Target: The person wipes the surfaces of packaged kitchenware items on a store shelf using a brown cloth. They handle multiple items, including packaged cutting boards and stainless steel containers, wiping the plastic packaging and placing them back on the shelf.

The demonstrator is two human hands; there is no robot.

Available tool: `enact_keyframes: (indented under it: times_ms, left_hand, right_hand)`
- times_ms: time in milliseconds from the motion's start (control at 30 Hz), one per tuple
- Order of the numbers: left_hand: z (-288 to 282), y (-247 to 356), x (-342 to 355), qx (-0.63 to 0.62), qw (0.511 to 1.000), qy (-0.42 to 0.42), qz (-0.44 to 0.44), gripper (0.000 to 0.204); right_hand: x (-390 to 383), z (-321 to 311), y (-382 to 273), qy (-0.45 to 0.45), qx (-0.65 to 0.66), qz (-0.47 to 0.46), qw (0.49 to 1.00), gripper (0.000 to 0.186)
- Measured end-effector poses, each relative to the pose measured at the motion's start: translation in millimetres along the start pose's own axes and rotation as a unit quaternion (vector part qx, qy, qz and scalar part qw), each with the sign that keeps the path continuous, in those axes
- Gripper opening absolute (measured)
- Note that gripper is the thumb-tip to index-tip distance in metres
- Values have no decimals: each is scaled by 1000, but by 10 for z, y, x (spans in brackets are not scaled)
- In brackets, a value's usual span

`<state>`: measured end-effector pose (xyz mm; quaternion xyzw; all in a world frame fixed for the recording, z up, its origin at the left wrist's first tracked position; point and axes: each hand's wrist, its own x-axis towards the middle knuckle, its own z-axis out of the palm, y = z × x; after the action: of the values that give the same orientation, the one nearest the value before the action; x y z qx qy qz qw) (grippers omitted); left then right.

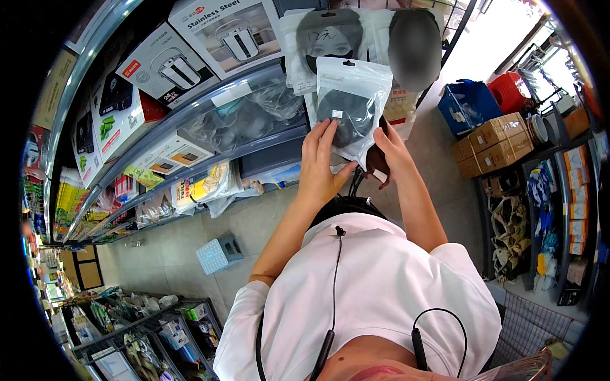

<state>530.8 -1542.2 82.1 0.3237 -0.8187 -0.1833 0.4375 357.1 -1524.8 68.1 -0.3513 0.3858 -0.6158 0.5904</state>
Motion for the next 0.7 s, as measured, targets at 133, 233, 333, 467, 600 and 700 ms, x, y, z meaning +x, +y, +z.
enact_keyframes:
  times_ms: [133, 233, 333, 467, 600, 700]
  left_hand:
    - [9, 41, 26, -68, 998, 11, -16, 90]
    - [37, -36, 19, -125, 991, 35, -18, 83]
    - [84, -219, -77, -251, 959, 55, -118, 68]
    - [-9, -291, -27, -634, 680, 154, -333, 60]
    - [-143, -271, 51, -734, 613, 125, -265, 55]
    - [-161, -171, 109, -757, 591, 112, -255, 54]
  right_hand:
    - [-69, 101, -56, -27, 51, -4, 998, 57]
    - [-73, 159, -91, -26, 16, -11, 999, 50]
    - [-77, 227, -158, -33, -16, -14, 999, 48]
    - [-98, 168, -171, 30, 36, -6, 999, 42]
    - [-137, 114, -246, 78, 116, 7, 990, 41]
    - [-148, 28, -253, 64, 123, 9, 990, 45]
